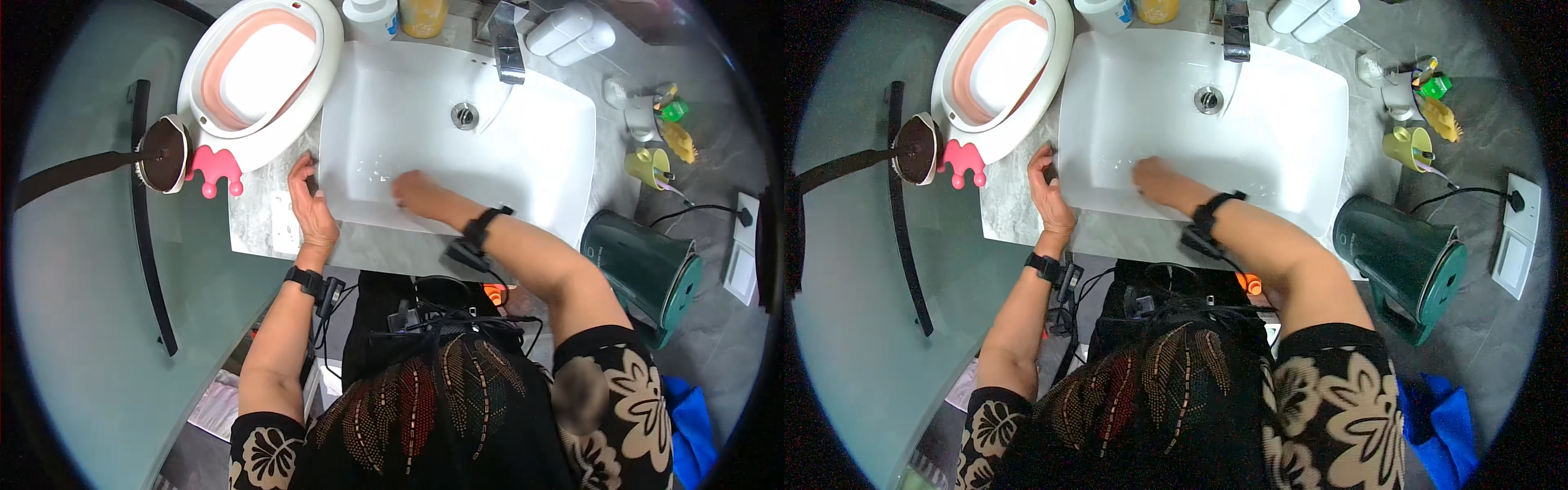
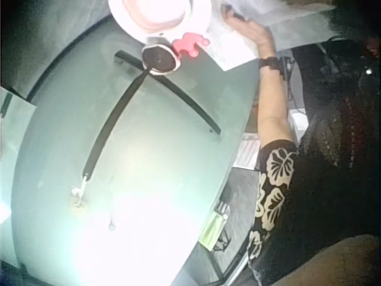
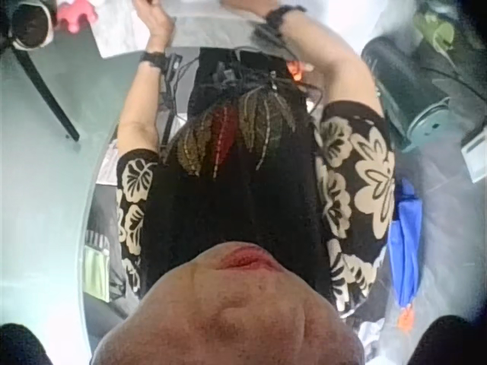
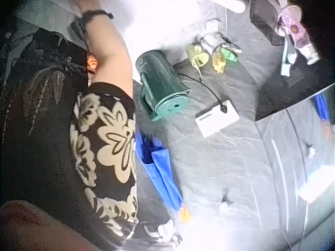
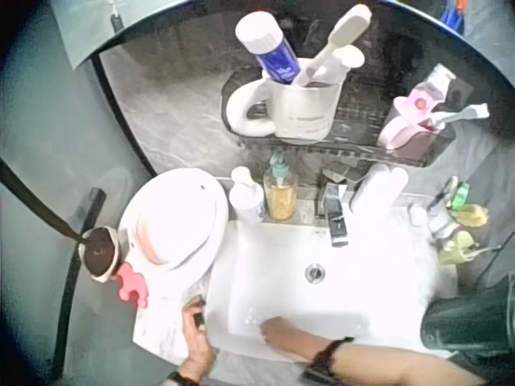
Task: The person scrubs a white bathroom sink with a small white scrubber, repeatedly rinsing the scrubber under running water and wiping the basin and faucet area. The person also wipes the countertop around the sink.
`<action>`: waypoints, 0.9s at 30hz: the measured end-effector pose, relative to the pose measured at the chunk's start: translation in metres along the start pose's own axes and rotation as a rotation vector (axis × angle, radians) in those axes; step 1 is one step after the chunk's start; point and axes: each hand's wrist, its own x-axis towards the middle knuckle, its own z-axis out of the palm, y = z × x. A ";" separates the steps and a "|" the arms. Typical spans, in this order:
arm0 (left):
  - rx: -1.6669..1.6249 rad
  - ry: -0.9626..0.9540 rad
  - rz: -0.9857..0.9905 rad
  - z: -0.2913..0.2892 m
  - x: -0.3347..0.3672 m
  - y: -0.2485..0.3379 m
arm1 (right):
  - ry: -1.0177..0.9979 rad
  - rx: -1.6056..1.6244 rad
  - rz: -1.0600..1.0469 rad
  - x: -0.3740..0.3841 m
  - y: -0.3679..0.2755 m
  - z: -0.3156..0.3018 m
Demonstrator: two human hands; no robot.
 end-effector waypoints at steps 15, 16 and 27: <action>0.041 -0.020 0.025 -0.003 0.007 0.009 | 0.540 -0.165 0.908 -0.130 0.161 -0.096; 0.040 -0.021 0.037 -0.003 0.007 0.009 | 0.652 -0.157 0.908 -0.116 0.174 -0.094; 0.081 -0.030 0.061 -0.005 0.007 0.009 | 0.373 0.088 0.651 -0.139 0.083 -0.062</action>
